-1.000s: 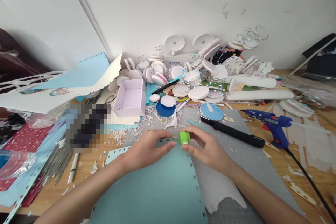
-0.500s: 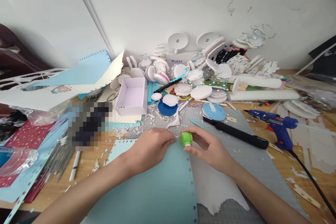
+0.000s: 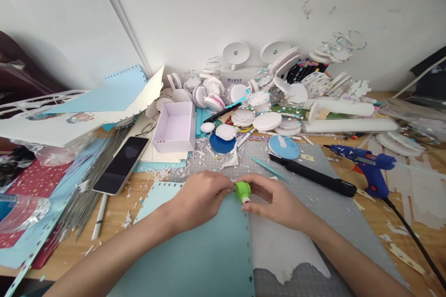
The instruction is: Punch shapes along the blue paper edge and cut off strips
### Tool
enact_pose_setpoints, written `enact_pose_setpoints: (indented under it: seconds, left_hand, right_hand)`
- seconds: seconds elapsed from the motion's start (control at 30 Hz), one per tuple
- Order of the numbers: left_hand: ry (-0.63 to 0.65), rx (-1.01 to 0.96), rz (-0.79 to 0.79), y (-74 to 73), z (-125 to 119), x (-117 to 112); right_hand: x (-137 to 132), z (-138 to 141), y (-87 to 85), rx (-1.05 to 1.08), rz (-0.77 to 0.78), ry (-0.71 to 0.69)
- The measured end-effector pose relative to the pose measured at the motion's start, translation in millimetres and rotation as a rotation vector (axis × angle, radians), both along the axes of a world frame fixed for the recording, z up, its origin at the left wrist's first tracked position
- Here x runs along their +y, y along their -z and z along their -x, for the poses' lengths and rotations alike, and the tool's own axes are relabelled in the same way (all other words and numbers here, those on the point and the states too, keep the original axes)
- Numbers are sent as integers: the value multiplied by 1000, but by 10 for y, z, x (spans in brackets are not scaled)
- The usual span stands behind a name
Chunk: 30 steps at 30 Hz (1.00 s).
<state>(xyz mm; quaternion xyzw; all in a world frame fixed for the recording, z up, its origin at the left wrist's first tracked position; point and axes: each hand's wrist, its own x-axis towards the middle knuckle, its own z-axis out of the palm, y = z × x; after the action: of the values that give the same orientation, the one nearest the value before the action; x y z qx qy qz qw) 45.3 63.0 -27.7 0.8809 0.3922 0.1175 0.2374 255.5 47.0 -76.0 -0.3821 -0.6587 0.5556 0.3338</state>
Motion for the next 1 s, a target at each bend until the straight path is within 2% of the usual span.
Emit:
enact_pose_setpoints:
  seconds: [0.2, 0.47, 0.6, 0.73, 0.87, 1.0]
  left_hand:
    - [-6, 23, -22, 42, 3, -14]
    - [4, -8, -33, 96, -19, -31]
    - [-3, -7, -10, 17, -26, -51]
    - [-7, 117, -57, -97, -90, -38]
    - [109, 195, -122, -84, -190, 55]
    - [200, 177, -160, -25, -233, 144]
  right_hand:
    - [-1, 18, 17, 48, 90, -10]
    - [-28, 36, -62, -107, -45, 38]
    - [-40, 41, -67, -100, -46, 66]
    - [-47, 56, -55, -84, -87, 87]
    - [-64, 81, -47, -97, -100, 98]
    - [-73, 90, -38, -110, -98, 123]
